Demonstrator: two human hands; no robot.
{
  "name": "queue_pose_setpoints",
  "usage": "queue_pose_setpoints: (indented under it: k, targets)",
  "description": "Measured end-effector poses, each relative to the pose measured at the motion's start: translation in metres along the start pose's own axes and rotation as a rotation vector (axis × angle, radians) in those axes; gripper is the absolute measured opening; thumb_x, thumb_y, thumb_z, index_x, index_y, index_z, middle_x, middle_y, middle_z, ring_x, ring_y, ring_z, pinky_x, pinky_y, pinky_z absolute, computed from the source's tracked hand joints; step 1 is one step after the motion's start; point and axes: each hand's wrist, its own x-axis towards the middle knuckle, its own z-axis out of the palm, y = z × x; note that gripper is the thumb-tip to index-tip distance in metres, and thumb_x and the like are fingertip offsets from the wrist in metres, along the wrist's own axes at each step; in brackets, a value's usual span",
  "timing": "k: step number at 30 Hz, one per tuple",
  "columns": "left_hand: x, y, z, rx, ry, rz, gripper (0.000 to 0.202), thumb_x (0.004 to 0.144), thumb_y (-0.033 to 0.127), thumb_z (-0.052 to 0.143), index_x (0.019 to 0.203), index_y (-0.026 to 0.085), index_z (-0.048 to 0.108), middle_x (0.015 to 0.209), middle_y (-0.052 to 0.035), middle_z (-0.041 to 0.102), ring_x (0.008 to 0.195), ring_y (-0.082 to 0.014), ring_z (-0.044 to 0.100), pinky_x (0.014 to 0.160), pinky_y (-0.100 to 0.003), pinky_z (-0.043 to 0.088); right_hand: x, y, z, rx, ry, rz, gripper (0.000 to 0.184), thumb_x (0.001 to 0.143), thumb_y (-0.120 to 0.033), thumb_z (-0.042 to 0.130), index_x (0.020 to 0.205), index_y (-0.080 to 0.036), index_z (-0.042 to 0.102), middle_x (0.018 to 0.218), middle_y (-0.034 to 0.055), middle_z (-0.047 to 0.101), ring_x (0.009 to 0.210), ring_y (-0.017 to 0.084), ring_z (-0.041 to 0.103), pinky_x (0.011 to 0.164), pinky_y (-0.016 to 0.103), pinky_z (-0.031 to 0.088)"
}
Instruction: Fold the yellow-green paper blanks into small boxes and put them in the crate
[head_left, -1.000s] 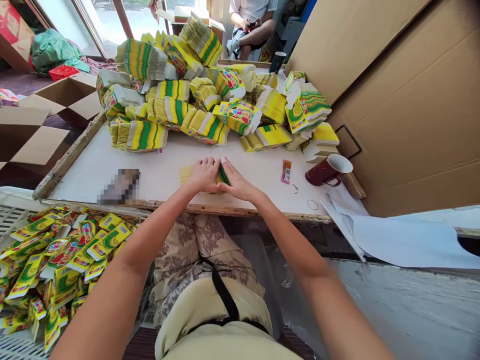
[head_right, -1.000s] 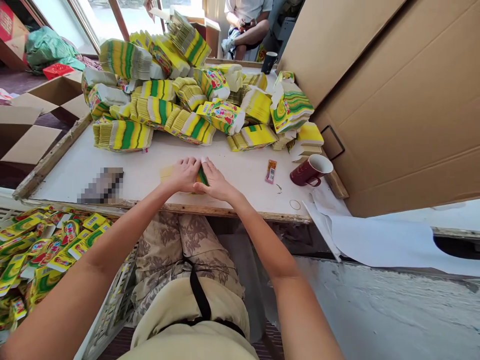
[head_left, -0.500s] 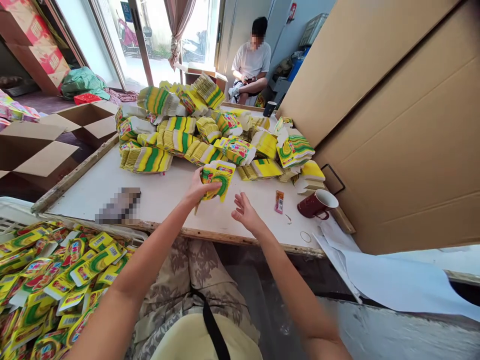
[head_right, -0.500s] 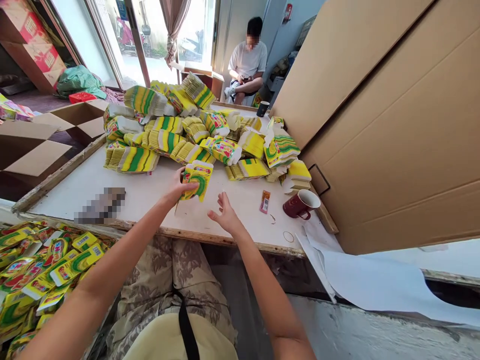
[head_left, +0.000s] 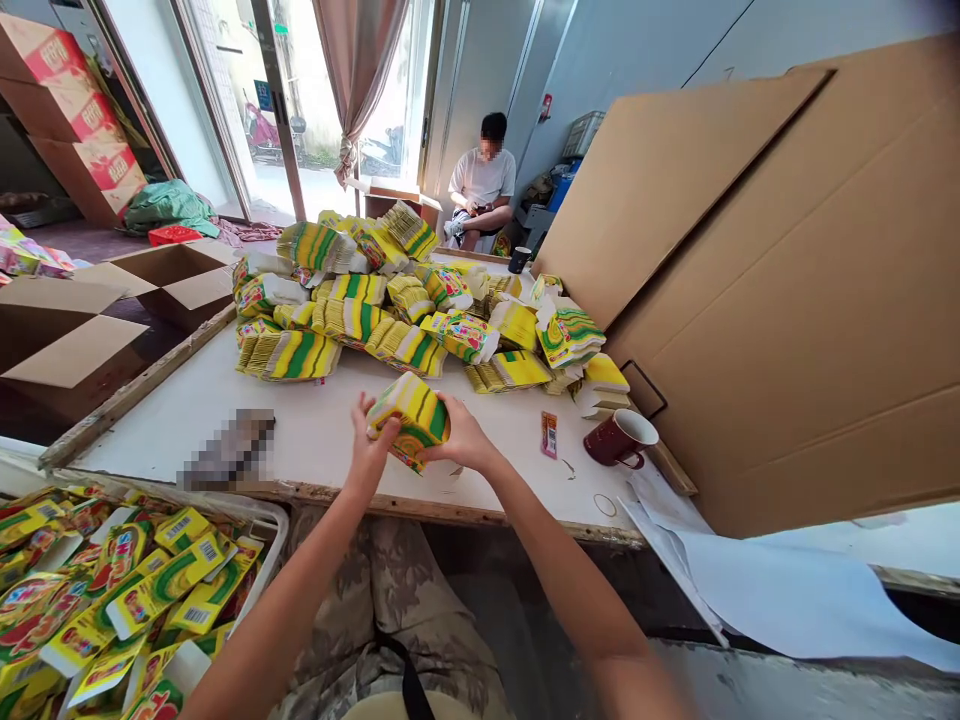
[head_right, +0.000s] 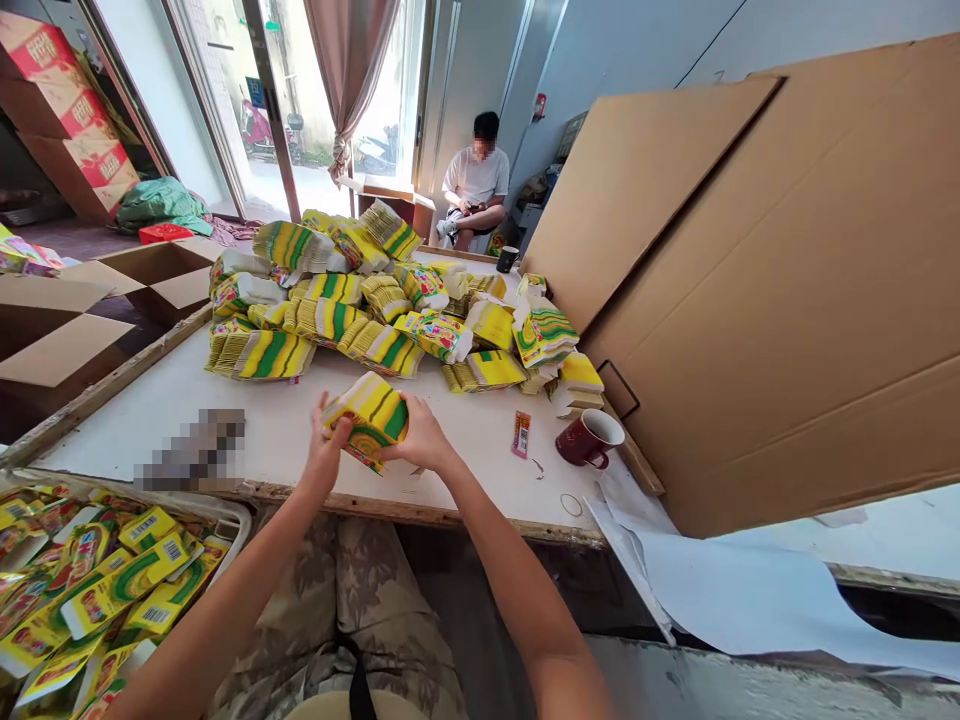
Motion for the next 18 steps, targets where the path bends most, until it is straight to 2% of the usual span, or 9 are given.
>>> queue_pose_setpoints:
  k: [2, 3, 4, 6, 9, 11, 13, 15, 18]
  targets:
    - [0.002, 0.008, -0.020, 0.253, 0.131, 0.160, 0.095, 0.079, 0.076, 0.053, 0.151, 0.023, 0.018, 0.151, -0.0202, 0.036, 0.141, -0.0339, 0.040, 0.112, -0.052, 0.038, 0.005, 0.002, 0.001, -0.263, -0.030, -0.110, 0.101, 0.046, -0.044, 0.091, 0.132, -0.016, 0.046, 0.125, 0.0160, 0.057, 0.117, 0.036, 0.053, 0.101, 0.051, 0.044]
    - [0.004, 0.013, -0.028, 0.369, 0.125, 0.260, 0.099, 0.077, 0.075, 0.057, 0.151, 0.023, 0.016, 0.152, -0.0211, 0.033, 0.143, -0.0350, 0.036, 0.114, -0.054, 0.033, 0.007, 0.004, 0.003, -0.368, -0.071, -0.161, 0.100, 0.047, -0.044, 0.090, 0.132, -0.015, 0.046, 0.124, 0.0170, 0.057, 0.115, 0.036, 0.054, 0.099, 0.051, 0.045]
    - [0.005, 0.018, -0.034, 0.492, 0.065, 0.357, 0.103, 0.075, 0.074, 0.062, 0.152, 0.022, 0.016, 0.153, -0.0218, 0.032, 0.145, -0.0360, 0.033, 0.116, -0.055, 0.030, 0.008, 0.007, 0.008, -0.450, -0.117, -0.202, 0.097, 0.049, -0.044, 0.089, 0.131, -0.014, 0.047, 0.121, 0.0171, 0.057, 0.111, 0.035, 0.055, 0.097, 0.050, 0.046]
    - [0.009, 0.025, -0.037, 0.729, -0.174, 0.468, 0.113, 0.067, 0.072, 0.071, 0.153, 0.021, 0.018, 0.155, -0.0230, 0.031, 0.146, -0.0393, 0.029, 0.116, -0.057, 0.026, 0.009, 0.012, 0.019, -0.546, -0.206, -0.254, 0.093, 0.049, -0.044, 0.089, 0.128, -0.014, 0.050, 0.114, 0.0156, 0.058, 0.105, 0.034, 0.056, 0.093, 0.048, 0.047]
    - [0.015, 0.024, -0.026, 1.009, -0.600, 0.417, 0.130, 0.050, 0.072, 0.081, 0.153, 0.019, 0.023, 0.153, -0.0260, 0.035, 0.142, -0.0450, 0.033, 0.114, -0.057, 0.025, 0.009, 0.019, 0.033, -0.575, -0.274, -0.287, 0.092, 0.046, -0.044, 0.089, 0.124, -0.013, 0.051, 0.111, 0.0142, 0.058, 0.101, 0.032, 0.056, 0.091, 0.047, 0.048]
    - [0.018, 0.019, -0.016, 1.139, -0.746, 0.329, 0.134, 0.045, 0.067, 0.085, 0.153, 0.016, 0.024, 0.145, -0.0272, 0.045, 0.133, -0.0458, 0.043, 0.110, -0.055, 0.028, 0.009, 0.021, 0.038, -0.589, -0.283, -0.290, 0.089, 0.047, -0.041, 0.089, 0.121, -0.011, 0.051, 0.111, 0.0153, 0.058, 0.100, 0.033, 0.056, 0.090, 0.048, 0.048]
    - [0.020, 0.016, -0.008, 1.233, -0.768, 0.268, 0.131, 0.049, 0.062, 0.085, 0.153, 0.013, 0.024, 0.135, -0.0261, 0.054, 0.123, -0.0441, 0.051, 0.104, -0.051, 0.033, 0.010, 0.021, 0.039, -0.592, -0.281, -0.274, 0.085, 0.047, -0.036, 0.088, 0.118, -0.009, 0.052, 0.111, 0.0166, 0.058, 0.100, 0.034, 0.055, 0.091, 0.049, 0.048]
    - [0.020, 0.015, -0.005, 1.285, -0.746, 0.251, 0.126, 0.053, 0.059, 0.083, 0.153, 0.013, 0.023, 0.131, -0.0248, 0.055, 0.120, -0.0433, 0.052, 0.099, -0.048, 0.036, 0.011, 0.021, 0.038, -0.582, -0.282, -0.257, 0.085, 0.047, -0.033, 0.088, 0.119, -0.008, 0.052, 0.113, 0.0183, 0.058, 0.104, 0.035, 0.055, 0.094, 0.051, 0.047]
    - [0.020, 0.017, -0.004, 1.300, -0.734, 0.259, 0.121, 0.056, 0.061, 0.080, 0.153, 0.017, 0.023, 0.130, -0.0223, 0.056, 0.118, -0.0421, 0.051, 0.096, -0.047, 0.036, 0.006, 0.024, 0.033, -0.564, -0.283, -0.240, 0.095, 0.049, -0.036, 0.089, 0.129, -0.009, 0.047, 0.131, 0.0231, 0.052, 0.121, 0.040, 0.050, 0.105, 0.057, 0.039]
